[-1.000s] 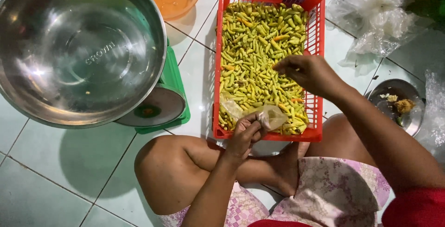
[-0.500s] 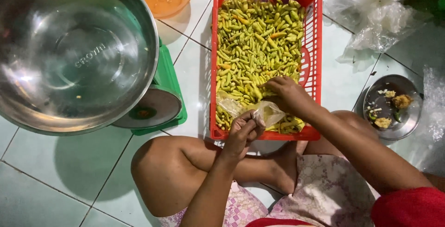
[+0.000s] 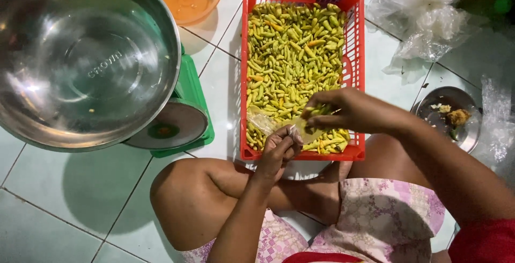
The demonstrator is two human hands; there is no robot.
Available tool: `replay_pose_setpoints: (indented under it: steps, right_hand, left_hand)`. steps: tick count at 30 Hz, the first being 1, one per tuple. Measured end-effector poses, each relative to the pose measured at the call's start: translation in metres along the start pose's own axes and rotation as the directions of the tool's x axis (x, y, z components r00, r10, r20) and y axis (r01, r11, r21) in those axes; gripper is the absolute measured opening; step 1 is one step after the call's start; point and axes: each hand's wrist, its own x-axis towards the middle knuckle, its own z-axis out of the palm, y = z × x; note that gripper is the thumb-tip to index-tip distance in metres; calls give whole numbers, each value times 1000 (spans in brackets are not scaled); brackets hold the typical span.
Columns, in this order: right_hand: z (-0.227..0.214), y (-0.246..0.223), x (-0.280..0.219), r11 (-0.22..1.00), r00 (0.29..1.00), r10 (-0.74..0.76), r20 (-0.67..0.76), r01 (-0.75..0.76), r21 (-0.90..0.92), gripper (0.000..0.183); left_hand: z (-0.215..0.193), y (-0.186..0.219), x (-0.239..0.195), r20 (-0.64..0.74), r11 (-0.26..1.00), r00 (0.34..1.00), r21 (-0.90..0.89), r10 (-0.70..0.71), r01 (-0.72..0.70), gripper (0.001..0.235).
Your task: The person sorts through a red plastic basket of green chilies, picking them up by hand and placing them into a small transparent plastic bag.
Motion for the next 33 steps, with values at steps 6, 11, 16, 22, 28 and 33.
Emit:
replay_pose_setpoints:
  steps: [6,11,16,22,28,33]
  right_hand:
    - [10,-19,5,999,995,-29,97,32,-37,32]
    - [3,-14,0,994,982,26,187,-5,-110,42]
    - [4,-16,-2,987,979,38,200,-5,-159,47]
    - [14,-13,-4,996,980,24,196,-6,-90,44]
    - [30,-9,-5,1000,992,20,122,-22,9,61]
    - [31,0,-2,983,999,36,-12,-38,-180,67]
  left_hand:
    - [-9,-6,1,39,999,999,-46,19,-17,13]
    - [18,26,-2,58,996,997,-77,40,-36,16]
    - [13,19,-2,73,995,996,-86,52,-45,17]
    - [-5,-11,1,57,999,998,-47,20,-17,14]
    - [6,-3,1,30,1000,999,-12,22,-21,16]
    - [5,-2,-3,21,999,999,-32,-32,33,16]
